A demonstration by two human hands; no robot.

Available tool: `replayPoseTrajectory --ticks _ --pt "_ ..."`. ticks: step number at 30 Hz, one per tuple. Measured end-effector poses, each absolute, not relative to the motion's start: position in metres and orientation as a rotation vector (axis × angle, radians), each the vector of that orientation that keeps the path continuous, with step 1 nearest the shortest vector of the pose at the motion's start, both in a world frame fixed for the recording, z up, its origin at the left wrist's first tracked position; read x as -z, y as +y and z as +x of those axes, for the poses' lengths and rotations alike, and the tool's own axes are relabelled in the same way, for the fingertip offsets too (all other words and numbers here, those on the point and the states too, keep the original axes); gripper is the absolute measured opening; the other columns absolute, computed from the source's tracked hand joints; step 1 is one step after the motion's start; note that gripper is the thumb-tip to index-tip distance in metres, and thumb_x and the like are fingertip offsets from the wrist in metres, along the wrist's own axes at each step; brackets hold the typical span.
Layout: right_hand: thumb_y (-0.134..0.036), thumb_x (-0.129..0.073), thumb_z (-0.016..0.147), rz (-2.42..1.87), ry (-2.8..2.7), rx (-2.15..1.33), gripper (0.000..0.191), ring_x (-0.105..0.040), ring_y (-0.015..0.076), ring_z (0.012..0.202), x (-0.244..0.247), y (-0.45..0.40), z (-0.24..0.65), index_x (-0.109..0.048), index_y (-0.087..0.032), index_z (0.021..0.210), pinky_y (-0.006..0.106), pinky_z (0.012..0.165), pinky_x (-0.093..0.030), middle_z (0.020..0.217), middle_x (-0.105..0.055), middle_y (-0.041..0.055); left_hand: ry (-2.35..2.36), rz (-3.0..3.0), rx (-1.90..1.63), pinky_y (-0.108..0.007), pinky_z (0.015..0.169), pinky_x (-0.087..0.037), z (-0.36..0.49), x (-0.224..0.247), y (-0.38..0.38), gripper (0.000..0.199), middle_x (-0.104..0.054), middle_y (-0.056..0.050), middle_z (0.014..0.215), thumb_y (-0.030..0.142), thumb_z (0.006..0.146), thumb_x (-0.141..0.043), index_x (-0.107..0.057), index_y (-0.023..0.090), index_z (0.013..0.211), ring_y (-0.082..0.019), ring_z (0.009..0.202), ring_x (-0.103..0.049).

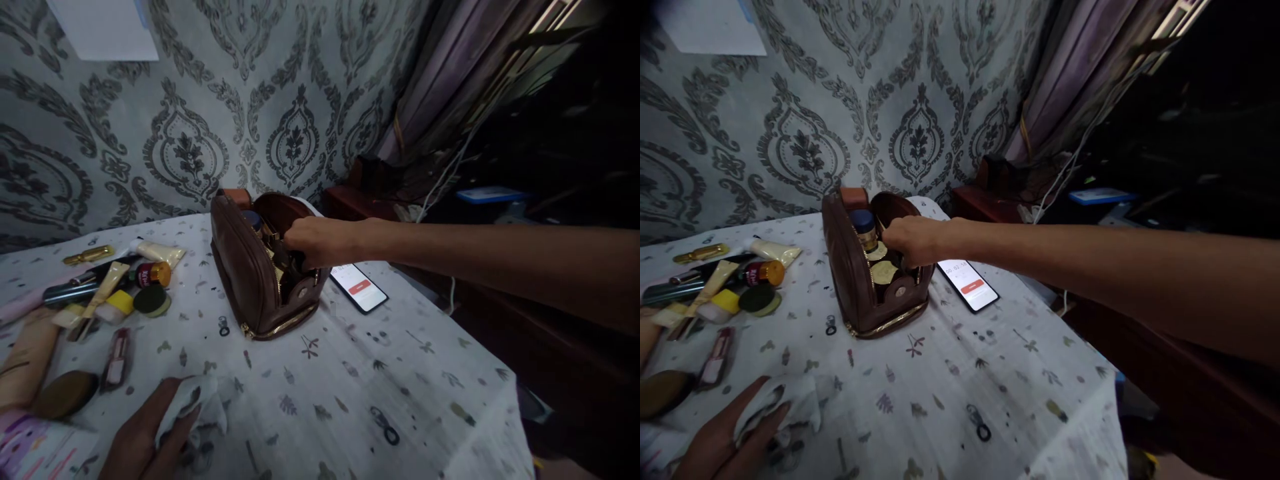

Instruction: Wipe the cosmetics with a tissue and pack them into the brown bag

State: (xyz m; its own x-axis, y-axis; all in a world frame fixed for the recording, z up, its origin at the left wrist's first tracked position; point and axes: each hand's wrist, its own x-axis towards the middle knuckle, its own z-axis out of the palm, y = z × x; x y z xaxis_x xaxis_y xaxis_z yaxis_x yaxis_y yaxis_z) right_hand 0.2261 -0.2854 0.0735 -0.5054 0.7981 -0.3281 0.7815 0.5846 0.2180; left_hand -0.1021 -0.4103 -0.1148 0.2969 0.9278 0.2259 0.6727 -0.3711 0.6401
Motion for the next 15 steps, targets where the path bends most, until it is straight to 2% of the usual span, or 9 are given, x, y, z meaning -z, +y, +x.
replayPoseTrajectory --ticks 2,5,8,10,13,15 --pt "-0.015 -0.066 0.076 1.273 2.420 -0.068 0.030 -0.066 0.0234 0.089 -0.074 -0.286 0.224 -0.072 -0.010 0.105 0.029 0.067 -0.040 0.093 -0.073 0.0121 1.404 2.178 -0.753 -0.023 0.079 -0.062 -0.106 0.115 -0.407 0.038 -0.078 -0.005 0.106 0.053 0.092 -0.054 -0.070 0.022 0.108 -0.023 0.096 -0.075" --pt "-0.015 -0.070 0.077 1.242 2.377 -0.083 0.032 -0.066 0.0240 0.093 -0.080 -0.289 0.221 -0.070 -0.007 0.108 0.029 0.069 -0.041 0.099 -0.072 0.0134 1.489 2.184 -0.738 -0.029 0.086 -0.061 -0.112 0.119 -0.403 0.041 -0.077 -0.008 0.111 0.052 0.091 -0.057 -0.070 0.018 0.111 -0.026 0.103 -0.074" --pt "-0.024 -0.073 0.079 1.192 2.503 -0.197 0.039 -0.062 0.0270 0.104 -0.088 -0.300 0.223 -0.067 -0.004 0.112 0.032 0.078 -0.042 0.109 -0.069 0.0165 1.501 2.147 -0.752 -0.035 0.092 -0.060 -0.110 0.114 -0.403 0.042 -0.076 -0.009 0.114 0.050 0.090 -0.059 -0.070 0.017 0.114 -0.028 0.108 -0.072" --pt "-0.026 -0.069 0.085 1.206 2.617 -0.337 0.034 -0.059 0.0266 0.107 -0.091 -0.314 0.229 -0.065 -0.005 0.112 0.033 0.085 -0.040 0.112 -0.068 0.0166 1.465 2.110 -0.767 -0.037 0.094 -0.059 -0.104 0.105 -0.405 0.043 -0.076 -0.010 0.111 0.051 0.090 -0.059 -0.070 0.016 0.113 -0.029 0.109 -0.071" --pt "-0.021 -0.055 0.094 1.252 2.605 -0.484 0.017 -0.058 0.0242 0.098 -0.090 -0.342 0.239 -0.069 -0.011 0.095 0.036 0.086 -0.035 0.101 -0.070 0.0129 1.435 2.038 -0.814 -0.040 0.094 -0.058 -0.092 0.088 -0.408 0.050 -0.076 -0.012 0.107 0.055 0.088 -0.057 -0.071 0.013 0.111 -0.030 0.106 -0.071" --pt "-0.016 -0.051 0.095 1.235 2.587 -0.535 0.021 -0.057 0.0234 0.094 -0.087 -0.361 0.243 -0.068 -0.014 0.083 0.038 0.087 -0.031 0.095 -0.070 0.0111 1.425 1.987 -0.832 -0.040 0.092 -0.059 -0.088 0.079 -0.410 0.051 -0.076 -0.012 0.105 0.056 0.087 -0.058 -0.071 0.013 0.110 -0.029 0.102 -0.072"
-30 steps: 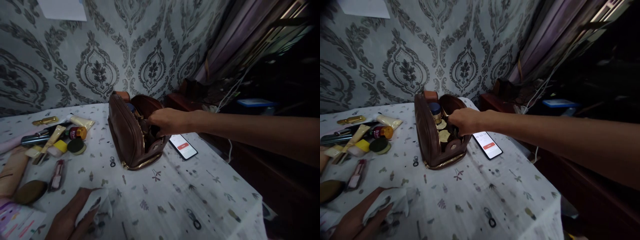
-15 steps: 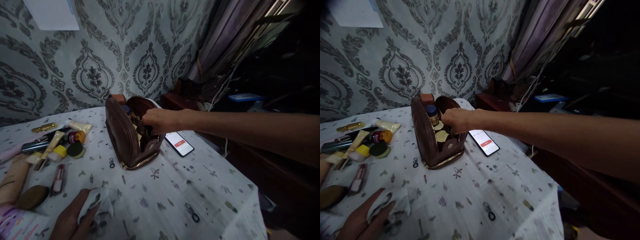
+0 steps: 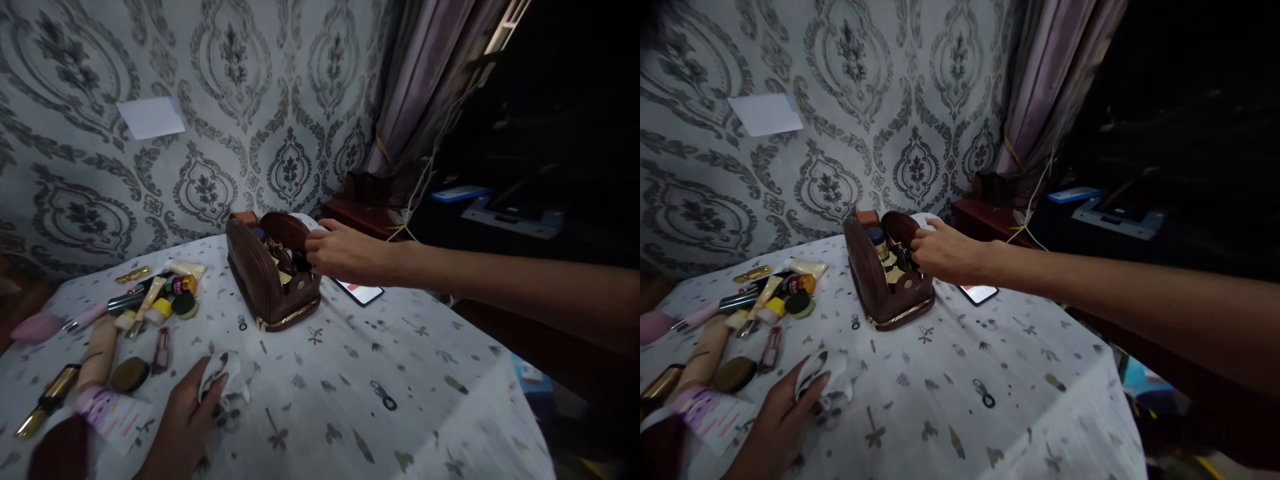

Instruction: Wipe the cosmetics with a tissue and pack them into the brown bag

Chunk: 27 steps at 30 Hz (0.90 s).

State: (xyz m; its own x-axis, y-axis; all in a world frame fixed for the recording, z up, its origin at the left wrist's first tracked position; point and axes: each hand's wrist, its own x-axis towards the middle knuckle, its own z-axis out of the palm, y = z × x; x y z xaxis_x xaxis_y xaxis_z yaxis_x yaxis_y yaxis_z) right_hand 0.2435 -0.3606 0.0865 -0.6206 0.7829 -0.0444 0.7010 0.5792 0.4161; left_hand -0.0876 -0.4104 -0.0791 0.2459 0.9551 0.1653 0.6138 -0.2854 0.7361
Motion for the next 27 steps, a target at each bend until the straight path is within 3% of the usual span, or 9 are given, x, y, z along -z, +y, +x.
replayPoseTrajectory --ticks 3,7,15,22,27 --pt "-0.011 -0.050 0.092 1.195 2.628 -0.549 0.021 -0.055 0.0230 0.092 -0.078 -0.377 0.246 -0.065 -0.015 0.078 0.039 0.090 -0.028 0.089 -0.069 0.0095 1.357 1.910 -0.815 -0.035 0.082 -0.061 -0.085 0.070 -0.413 0.049 -0.075 -0.010 0.101 0.056 0.087 -0.058 -0.070 0.013 0.109 -0.026 0.095 -0.072" --pt "-0.013 -0.051 0.092 1.238 2.682 -0.626 0.015 -0.055 0.0239 0.093 -0.067 -0.376 0.245 -0.065 -0.013 0.087 0.036 0.087 -0.030 0.094 -0.068 0.0104 1.288 1.809 -0.772 -0.030 0.069 -0.059 -0.083 0.067 -0.415 0.046 -0.072 -0.007 0.089 0.057 0.088 -0.054 -0.066 0.014 0.100 -0.022 0.079 -0.068" --pt "-0.010 -0.055 0.089 1.259 2.661 -0.700 0.020 -0.058 0.0239 0.103 -0.051 -0.342 0.239 -0.067 -0.012 0.104 0.035 0.086 -0.032 0.107 -0.069 0.0121 1.276 1.788 -0.829 -0.027 0.060 -0.054 -0.084 0.075 -0.412 0.036 -0.056 0.001 0.068 0.053 0.085 -0.058 -0.055 0.019 0.077 -0.017 0.065 -0.058" --pt "-0.008 -0.055 0.086 1.326 2.661 -0.686 0.021 -0.062 0.0254 0.102 -0.049 -0.342 0.235 -0.070 -0.011 0.101 0.037 0.087 -0.035 0.101 -0.072 0.0123 1.207 1.786 -0.837 -0.024 0.057 -0.050 -0.084 0.074 -0.413 0.033 -0.060 0.000 0.076 0.051 0.087 -0.056 -0.056 0.018 0.083 -0.013 0.059 -0.055" --pt "-0.010 -0.046 0.091 1.367 2.936 -0.790 0.030 -0.062 0.0250 0.108 -0.033 -0.356 0.220 -0.069 -0.012 0.110 0.037 0.093 -0.040 0.113 -0.071 0.0145 1.181 1.828 -0.864 -0.024 0.058 -0.048 -0.089 0.082 -0.409 0.035 -0.055 0.000 0.078 0.051 0.089 -0.053 -0.056 0.017 0.087 -0.014 0.065 -0.054"
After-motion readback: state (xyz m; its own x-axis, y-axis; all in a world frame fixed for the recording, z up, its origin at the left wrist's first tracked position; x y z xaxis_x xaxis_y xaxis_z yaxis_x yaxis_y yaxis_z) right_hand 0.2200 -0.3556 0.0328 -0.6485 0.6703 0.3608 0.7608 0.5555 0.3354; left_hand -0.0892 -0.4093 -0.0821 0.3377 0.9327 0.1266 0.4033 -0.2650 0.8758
